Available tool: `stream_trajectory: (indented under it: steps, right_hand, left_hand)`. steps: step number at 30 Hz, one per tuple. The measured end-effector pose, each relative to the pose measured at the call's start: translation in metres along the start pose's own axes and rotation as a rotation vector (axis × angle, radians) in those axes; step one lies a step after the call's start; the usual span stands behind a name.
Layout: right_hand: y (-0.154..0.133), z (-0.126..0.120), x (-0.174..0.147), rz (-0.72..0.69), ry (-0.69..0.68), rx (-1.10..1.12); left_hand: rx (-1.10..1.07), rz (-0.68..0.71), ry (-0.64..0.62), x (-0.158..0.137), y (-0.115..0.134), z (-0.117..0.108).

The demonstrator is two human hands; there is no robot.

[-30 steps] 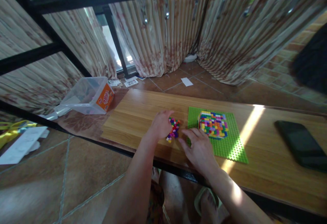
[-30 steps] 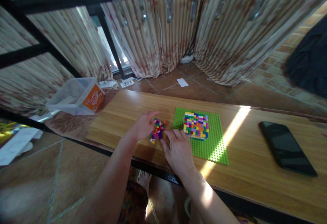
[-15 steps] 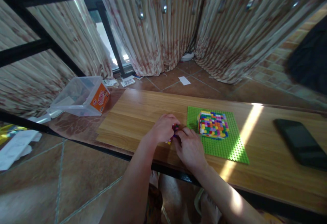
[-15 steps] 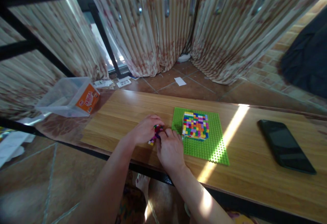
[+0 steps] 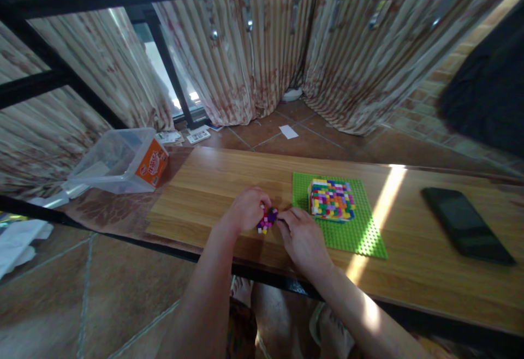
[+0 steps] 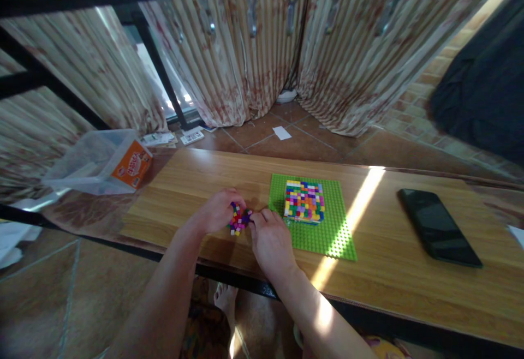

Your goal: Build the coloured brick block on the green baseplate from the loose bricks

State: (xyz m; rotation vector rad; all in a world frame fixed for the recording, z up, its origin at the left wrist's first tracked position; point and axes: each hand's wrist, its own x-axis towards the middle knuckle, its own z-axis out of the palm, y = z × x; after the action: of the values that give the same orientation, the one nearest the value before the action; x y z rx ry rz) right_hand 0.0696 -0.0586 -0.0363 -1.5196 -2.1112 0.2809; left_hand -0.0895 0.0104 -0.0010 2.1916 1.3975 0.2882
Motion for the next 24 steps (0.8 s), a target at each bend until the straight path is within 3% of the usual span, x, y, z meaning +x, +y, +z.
stream_trajectory:
  steps: [7, 15, 19, 24]
  right_hand:
    - [0.006, -0.032, -0.004, 0.065, 0.17, 0.317]
    - [0.024, -0.053, -0.014, 0.241, 0.23, 0.601]
    - [0.038, -0.064, -0.014, 0.278, 0.298, 0.62]
    - [0.068, -0.078, -0.016, 0.285, 0.407, 0.48]
  left_hand:
    - [-0.021, 0.037, 0.009, 0.002, 0.003, 0.004]
    - [-0.006, 0.069, 0.032, 0.005, 0.003, 0.01]
    - [0.006, 0.055, 0.037, 0.006, 0.003, 0.012]
    - [0.037, 0.057, 0.035, 0.008, 0.007, 0.011]
